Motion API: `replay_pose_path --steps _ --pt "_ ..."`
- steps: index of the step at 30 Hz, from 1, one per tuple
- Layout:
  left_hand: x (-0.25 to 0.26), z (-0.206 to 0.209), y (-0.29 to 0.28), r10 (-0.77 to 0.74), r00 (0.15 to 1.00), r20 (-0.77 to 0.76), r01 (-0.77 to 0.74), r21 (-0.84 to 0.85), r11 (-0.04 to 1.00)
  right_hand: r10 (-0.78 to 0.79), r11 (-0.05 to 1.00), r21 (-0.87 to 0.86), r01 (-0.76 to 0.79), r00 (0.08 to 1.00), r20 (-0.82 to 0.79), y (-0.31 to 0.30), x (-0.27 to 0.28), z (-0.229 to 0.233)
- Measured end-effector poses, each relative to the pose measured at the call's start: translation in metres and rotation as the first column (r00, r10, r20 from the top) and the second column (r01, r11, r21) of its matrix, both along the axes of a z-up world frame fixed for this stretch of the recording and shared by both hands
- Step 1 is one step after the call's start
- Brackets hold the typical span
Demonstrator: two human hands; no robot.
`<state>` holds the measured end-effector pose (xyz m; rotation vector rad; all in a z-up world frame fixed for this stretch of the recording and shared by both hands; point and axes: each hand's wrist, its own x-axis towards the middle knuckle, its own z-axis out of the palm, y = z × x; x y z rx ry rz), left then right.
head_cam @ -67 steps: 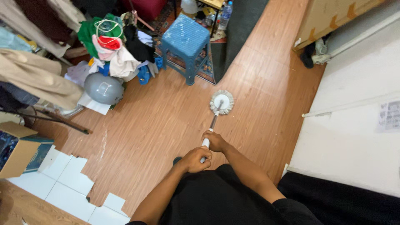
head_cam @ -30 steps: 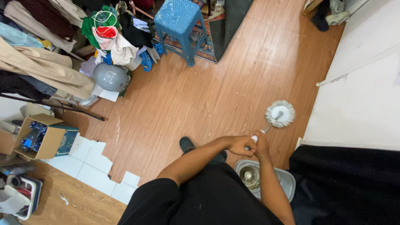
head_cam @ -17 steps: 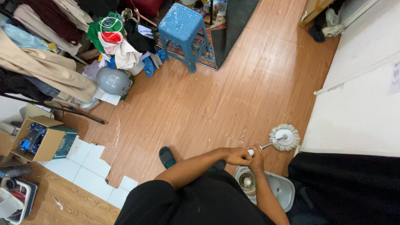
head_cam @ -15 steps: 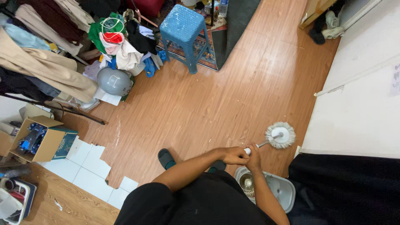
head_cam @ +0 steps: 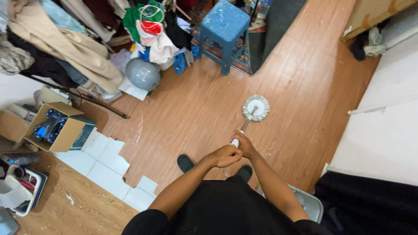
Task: The person mops a wooden floor by hand using a spin mop and a bucket. They move the mop head across the floor surface and periodically return it to the bucket.
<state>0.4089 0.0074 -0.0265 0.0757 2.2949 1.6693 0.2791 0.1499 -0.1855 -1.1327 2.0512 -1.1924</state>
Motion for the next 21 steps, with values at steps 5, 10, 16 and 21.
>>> replay_pose_path --steps 5,10,16,21 --pt "0.046 0.006 -0.093 0.199 0.974 0.105 -0.193 -0.064 0.979 0.138 0.99 0.025 -0.139 0.99 0.027 -0.117 0.031 0.0" --pt "0.092 0.009 -0.176 0.333 0.93 0.159 -0.324 -0.08 0.943 0.248 0.967 -0.047 -0.25 0.968 -0.043 -0.223 0.065 -0.017" --pt "0.137 0.005 -0.238 0.469 0.883 0.004 -0.467 -0.088 0.88 0.369 0.927 -0.054 -0.37 0.929 -0.037 -0.308 0.1 -0.013" --pt "0.165 0.015 -0.263 0.563 0.824 0.06 -0.553 -0.133 0.823 0.463 0.878 -0.104 -0.467 0.884 -0.06 -0.361 0.125 -0.003"
